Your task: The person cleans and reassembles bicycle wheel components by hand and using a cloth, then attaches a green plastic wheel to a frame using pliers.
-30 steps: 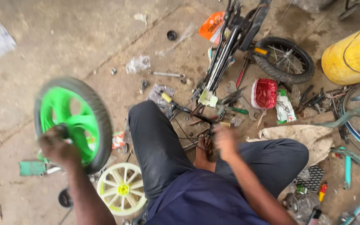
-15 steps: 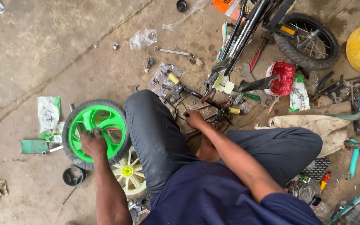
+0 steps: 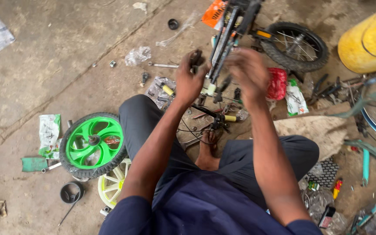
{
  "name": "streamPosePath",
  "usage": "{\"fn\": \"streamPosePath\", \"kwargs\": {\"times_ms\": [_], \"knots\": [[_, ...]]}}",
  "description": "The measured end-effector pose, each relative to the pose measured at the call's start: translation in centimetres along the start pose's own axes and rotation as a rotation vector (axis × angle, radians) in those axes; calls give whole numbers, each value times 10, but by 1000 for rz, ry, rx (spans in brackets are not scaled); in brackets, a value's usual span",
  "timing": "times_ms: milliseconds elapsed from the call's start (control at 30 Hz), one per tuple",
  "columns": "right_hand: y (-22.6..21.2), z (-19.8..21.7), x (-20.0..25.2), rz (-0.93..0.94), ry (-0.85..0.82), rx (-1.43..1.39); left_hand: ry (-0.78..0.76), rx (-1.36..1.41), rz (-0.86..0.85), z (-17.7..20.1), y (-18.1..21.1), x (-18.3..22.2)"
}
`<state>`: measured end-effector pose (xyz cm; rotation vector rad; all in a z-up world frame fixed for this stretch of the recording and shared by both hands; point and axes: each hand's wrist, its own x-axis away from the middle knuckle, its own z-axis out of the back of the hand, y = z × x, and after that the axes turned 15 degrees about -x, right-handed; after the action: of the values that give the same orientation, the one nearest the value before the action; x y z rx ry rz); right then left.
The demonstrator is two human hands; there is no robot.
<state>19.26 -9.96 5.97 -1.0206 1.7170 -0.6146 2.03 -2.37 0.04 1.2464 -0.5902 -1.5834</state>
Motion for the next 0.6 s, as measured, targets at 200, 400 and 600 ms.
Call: {"fn": "streamPosePath", "kwargs": {"times_ms": [200, 400, 600], "knots": [[21, -16, -44, -241, -183, 45, 123, 290, 105, -38, 4, -51], [32, -36, -91, -261, -273, 31, 32, 144, 48, -28, -12, -114], [66, -76, -92, -281, -245, 67, 103, 128, 124, -2, -36, -131]]}}
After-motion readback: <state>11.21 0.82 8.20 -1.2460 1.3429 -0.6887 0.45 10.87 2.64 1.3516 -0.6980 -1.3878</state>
